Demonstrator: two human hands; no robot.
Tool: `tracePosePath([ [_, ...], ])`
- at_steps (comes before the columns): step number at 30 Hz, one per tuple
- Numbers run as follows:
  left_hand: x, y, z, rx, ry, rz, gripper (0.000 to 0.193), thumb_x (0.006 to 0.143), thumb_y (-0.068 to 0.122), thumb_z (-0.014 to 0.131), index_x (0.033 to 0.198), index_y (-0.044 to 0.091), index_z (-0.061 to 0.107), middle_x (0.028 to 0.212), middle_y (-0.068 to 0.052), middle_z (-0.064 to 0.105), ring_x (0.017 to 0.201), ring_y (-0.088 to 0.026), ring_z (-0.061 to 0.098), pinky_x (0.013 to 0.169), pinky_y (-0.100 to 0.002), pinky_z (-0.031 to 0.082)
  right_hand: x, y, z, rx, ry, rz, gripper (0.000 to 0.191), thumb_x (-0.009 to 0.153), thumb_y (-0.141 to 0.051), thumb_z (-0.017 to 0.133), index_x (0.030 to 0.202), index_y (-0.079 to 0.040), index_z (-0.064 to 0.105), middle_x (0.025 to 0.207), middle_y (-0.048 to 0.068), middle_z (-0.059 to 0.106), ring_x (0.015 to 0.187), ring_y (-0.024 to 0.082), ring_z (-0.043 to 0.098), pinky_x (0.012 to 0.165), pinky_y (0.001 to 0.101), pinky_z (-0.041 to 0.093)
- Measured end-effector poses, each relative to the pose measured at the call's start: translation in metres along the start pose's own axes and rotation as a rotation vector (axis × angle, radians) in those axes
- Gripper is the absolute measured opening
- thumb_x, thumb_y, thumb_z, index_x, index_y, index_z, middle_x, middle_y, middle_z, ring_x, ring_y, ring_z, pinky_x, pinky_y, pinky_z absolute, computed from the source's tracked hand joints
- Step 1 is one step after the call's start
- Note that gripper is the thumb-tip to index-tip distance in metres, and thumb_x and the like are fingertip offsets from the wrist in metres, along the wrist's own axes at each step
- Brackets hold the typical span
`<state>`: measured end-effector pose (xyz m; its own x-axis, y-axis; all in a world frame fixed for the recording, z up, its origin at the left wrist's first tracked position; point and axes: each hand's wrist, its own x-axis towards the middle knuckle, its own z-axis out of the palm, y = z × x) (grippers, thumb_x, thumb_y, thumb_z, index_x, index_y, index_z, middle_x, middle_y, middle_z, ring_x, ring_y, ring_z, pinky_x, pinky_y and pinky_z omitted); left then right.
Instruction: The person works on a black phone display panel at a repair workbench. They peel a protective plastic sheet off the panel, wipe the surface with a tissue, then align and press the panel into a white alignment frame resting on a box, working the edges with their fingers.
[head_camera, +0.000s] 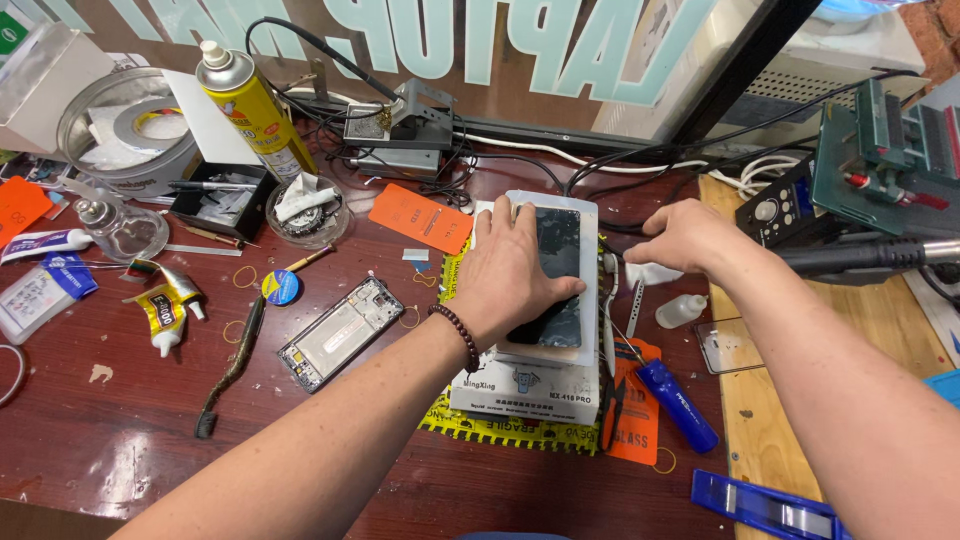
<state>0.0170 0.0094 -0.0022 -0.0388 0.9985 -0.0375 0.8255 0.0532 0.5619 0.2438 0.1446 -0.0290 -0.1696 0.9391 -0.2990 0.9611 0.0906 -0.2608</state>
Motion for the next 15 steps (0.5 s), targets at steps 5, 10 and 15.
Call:
tracePosePath([
  [5, 0.002, -0.006, 0.009, -0.019, 0.117, 0.042, 0.106, 0.058, 0.049, 0.097, 0.136, -0.001, 0.045, 0.139, -0.023, 0.039, 0.131, -0.044, 0.04, 0.102, -0.05, 0.046, 0.005, -0.042, -0.002, 0.273, 0.148, -0.048, 0.065, 0.069, -0.037, 0.086, 0.125, -0.008, 0.074, 0.112, 0.014, 0.079, 0.101, 0.026, 0.076, 0.088, 0.0361, 0.057],
  [10, 0.0, -0.006, 0.012, -0.102, 0.049, -0.062, 0.106, 0.059, 0.049, 0.095, 0.142, 0.007, 0.043, 0.133, -0.022, 0.043, 0.129, -0.042, 0.045, 0.1, -0.05, 0.049, 0.017, -0.089, 0.007, 0.402, 0.03, -0.115, 0.086, 0.061, -0.033, 0.093, 0.135, -0.003, 0.062, 0.123, 0.017, 0.071, 0.103, 0.023, 0.071, 0.084, 0.0358, 0.057],
  [15, -0.001, -0.005, 0.009, -0.165, 0.02, -0.091, 0.102, 0.06, 0.047, 0.094, 0.141, 0.011, 0.042, 0.13, -0.018, 0.047, 0.127, -0.039, 0.049, 0.099, -0.049, 0.05, 0.019, -0.098, 0.006, 0.53, -0.052, -0.018, 0.084, 0.061, -0.025, 0.095, 0.135, -0.003, 0.063, 0.115, 0.017, 0.072, 0.095, 0.023, 0.071, 0.07, 0.039, 0.059],
])
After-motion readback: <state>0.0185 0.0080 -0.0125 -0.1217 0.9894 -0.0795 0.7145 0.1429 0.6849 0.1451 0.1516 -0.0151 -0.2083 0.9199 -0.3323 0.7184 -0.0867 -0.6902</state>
